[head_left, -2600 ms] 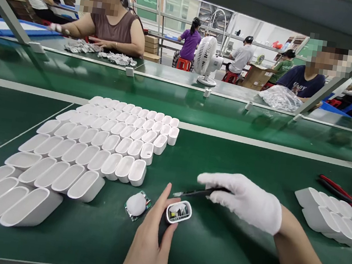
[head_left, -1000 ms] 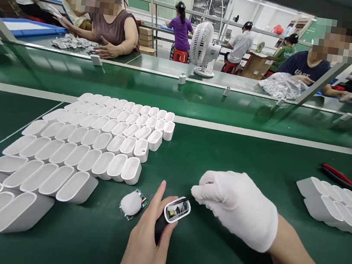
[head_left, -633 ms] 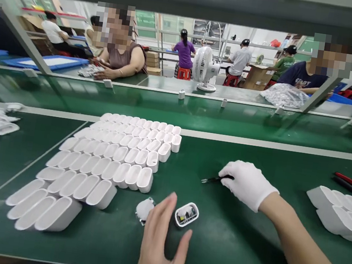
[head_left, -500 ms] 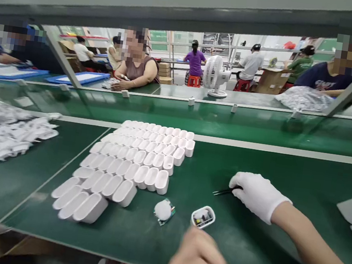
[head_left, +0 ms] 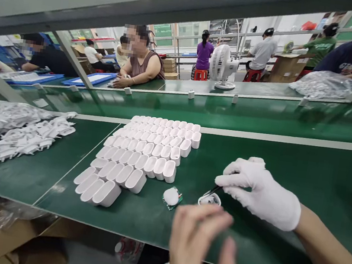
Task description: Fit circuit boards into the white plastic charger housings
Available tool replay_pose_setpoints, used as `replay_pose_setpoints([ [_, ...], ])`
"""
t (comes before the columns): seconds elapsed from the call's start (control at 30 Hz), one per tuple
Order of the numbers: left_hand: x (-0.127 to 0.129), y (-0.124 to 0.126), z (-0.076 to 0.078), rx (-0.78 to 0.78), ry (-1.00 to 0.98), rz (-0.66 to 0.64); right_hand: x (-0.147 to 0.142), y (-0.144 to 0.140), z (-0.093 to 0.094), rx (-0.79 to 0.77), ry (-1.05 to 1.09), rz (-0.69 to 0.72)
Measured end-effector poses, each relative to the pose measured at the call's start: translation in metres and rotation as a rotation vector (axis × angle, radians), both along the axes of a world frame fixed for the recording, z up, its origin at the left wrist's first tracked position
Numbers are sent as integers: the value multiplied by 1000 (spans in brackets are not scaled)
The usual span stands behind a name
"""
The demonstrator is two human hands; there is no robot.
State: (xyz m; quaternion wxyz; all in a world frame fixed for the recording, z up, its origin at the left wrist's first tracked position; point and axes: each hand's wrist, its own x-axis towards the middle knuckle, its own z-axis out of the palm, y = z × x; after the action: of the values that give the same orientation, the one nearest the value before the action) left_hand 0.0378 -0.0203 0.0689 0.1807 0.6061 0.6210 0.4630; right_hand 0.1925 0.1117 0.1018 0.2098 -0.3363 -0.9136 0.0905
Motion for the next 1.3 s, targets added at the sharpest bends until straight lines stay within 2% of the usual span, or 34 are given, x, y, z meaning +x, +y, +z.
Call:
replay_pose_setpoints([
  [0.1,-11,25,-10,-123,-78,38,-3,-4,6,-25,-17,14],
  [0.17,-16,36,-20,-231,-150,-2,-5,-5,7,-37,-34,24],
  [0.33,-17,41,-37,-260,-258,-59,-10,-4,2,-37,-57,37],
  [0.7,-18,41,-41,-234,-200,-27,-10,-2,3,-6,-70,79],
  [1.3,-19,39,-37,-265,-152,-46,-11,-4,2,95,-82,108],
])
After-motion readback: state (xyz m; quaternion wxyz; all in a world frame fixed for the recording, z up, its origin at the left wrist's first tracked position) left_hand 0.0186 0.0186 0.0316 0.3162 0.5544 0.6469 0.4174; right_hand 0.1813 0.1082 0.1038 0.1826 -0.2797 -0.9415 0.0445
